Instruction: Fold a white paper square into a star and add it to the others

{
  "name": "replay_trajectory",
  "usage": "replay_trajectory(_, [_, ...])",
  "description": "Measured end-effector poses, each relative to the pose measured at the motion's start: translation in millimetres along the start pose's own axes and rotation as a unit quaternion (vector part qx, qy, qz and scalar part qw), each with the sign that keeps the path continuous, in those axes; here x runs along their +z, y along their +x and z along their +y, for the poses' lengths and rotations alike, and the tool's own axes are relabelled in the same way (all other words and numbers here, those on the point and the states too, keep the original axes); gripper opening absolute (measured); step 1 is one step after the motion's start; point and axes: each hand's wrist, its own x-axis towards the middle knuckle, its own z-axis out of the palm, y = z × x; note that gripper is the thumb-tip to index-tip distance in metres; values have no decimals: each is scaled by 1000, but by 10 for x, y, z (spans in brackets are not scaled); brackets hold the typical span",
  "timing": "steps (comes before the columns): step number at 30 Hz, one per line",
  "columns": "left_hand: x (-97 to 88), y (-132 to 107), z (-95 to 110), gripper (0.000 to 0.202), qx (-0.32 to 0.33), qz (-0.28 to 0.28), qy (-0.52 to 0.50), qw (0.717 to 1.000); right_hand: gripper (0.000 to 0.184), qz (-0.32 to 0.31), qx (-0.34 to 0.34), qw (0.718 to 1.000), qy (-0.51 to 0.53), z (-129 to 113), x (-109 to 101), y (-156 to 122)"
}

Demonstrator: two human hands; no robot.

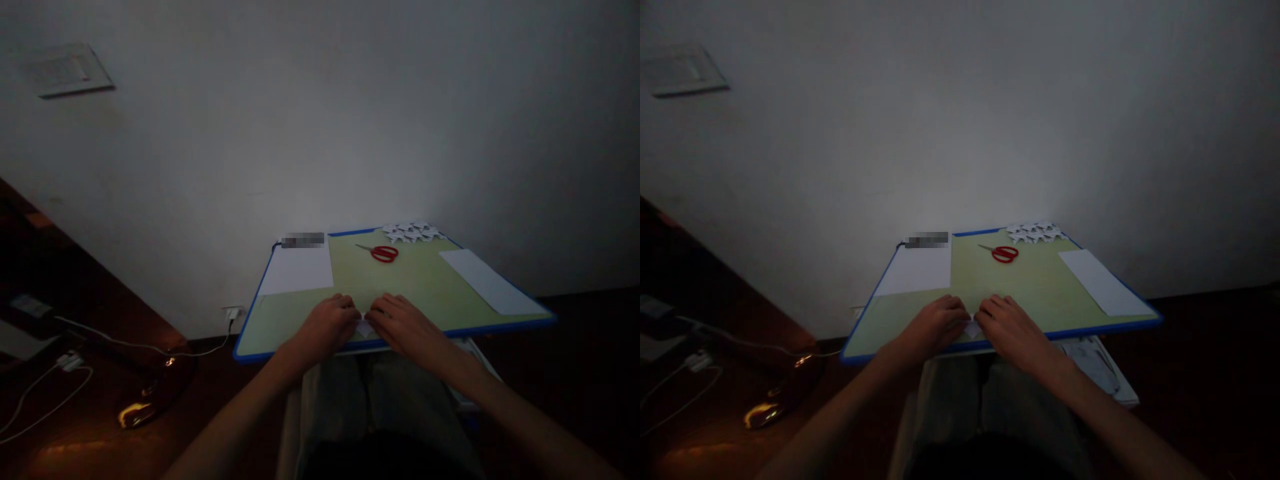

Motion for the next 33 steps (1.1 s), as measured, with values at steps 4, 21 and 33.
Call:
replay_trajectory(4, [-5, 31, 16, 19, -16, -9, -3, 1000, 14, -31, 2, 999, 14, 23, -8, 32])
replay_trajectory(21, [-34, 314, -101, 21, -177, -16, -157, 971, 22, -238, 92, 957, 140, 328, -277, 601])
replay_trajectory(33, [-142, 465, -208, 14, -182, -65, -206, 959, 31, -357, 103, 919, 135, 403, -338, 916])
